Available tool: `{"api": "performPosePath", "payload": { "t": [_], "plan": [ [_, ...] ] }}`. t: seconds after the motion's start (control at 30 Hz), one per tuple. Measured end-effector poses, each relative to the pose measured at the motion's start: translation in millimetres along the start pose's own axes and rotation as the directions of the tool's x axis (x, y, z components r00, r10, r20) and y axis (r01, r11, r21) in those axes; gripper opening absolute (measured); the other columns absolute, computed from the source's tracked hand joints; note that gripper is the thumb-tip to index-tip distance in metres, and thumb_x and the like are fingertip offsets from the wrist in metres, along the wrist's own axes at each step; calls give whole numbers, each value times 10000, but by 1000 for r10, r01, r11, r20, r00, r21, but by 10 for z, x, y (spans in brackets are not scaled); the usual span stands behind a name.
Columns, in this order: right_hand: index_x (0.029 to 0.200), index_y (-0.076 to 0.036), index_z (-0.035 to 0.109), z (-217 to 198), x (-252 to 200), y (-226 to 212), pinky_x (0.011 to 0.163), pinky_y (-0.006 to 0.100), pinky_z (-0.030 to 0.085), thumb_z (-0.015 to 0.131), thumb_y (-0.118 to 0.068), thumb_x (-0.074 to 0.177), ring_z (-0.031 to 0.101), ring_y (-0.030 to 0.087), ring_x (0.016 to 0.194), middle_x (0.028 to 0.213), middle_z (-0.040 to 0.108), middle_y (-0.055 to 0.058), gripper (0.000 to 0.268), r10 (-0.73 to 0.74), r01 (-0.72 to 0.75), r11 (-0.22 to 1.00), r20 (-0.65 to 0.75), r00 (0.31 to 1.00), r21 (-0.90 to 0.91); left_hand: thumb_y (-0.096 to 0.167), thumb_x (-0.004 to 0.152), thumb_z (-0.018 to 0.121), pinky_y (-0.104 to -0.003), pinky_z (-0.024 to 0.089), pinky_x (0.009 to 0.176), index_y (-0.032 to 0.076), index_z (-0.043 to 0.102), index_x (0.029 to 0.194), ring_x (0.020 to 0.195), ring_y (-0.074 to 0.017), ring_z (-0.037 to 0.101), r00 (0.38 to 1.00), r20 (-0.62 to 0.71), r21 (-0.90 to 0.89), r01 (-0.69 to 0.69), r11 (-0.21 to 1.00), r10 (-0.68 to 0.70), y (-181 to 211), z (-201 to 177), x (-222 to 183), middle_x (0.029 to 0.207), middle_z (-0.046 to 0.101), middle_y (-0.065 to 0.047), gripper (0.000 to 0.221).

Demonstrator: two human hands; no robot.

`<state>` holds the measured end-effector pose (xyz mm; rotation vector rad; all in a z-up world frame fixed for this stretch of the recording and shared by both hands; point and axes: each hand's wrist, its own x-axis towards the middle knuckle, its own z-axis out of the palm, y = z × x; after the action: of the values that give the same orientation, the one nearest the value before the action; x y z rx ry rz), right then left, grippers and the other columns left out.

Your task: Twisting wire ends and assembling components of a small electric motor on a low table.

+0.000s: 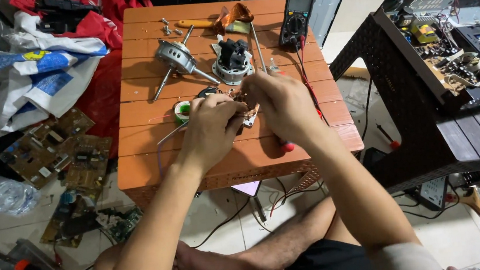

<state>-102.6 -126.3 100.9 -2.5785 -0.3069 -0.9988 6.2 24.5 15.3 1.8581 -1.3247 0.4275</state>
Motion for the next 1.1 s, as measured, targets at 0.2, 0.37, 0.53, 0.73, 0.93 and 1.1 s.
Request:
{"api": "performPosePath", "payload": {
  "t": [0.2,0.37,0.53,0.73,0.93,1.1],
  "plan": [
    [844,-166,656,195,-483,-266,639,355,565,569,-65,970,727,261,662,645,685,7,183,183,-185,954,31,983,234,215,952,717,-428,428,986,244,718,1066,1142,-160,630,997,-25,44,-70,997,71,-121,144,-24,944,751,58,118],
    [921,-102,661,248,-86,16,623,357,566,558,-24,980,717,251,622,691,697,75,142,155,-200,900,144,977,388,111,799,801,-430,466,960,156,674,930,1117,-215,652,997,-44,40,-55,998,57,-124,127,-31,932,718,2,188],
    [1018,-30,660,348,257,505,529,251,561,462,-27,1028,669,142,558,707,706,108,198,315,-494,620,383,868,610,88,808,817,-486,489,940,162,688,909,1064,-295,667,998,-33,12,54,998,-53,-133,114,-71,971,688,-51,180],
    [1073,42,663,423,316,664,539,303,618,496,-29,1012,719,200,616,753,703,178,191,388,-641,533,513,766,552,181,776,873,-470,513,850,155,665,956,964,-301,681,993,-99,-17,-60,998,58,-126,143,-19,905,631,-33,276],
    [1061,26,650,462,348,733,521,272,614,480,-60,1012,746,193,619,771,732,184,197,408,-689,535,565,717,488,181,822,856,-421,484,871,155,721,847,1023,-235,652,980,-142,-8,-138,990,136,-43,113,36,805,701,-16,140],
    [1060,24,687,396,355,770,503,270,600,516,-43,985,731,186,606,794,746,177,199,395,-635,649,528,752,420,137,844,831,-414,489,862,170,762,904,1033,-209,651,979,-146,-44,-150,988,142,-75,155,27,870,748,20,97]
  ]
}}
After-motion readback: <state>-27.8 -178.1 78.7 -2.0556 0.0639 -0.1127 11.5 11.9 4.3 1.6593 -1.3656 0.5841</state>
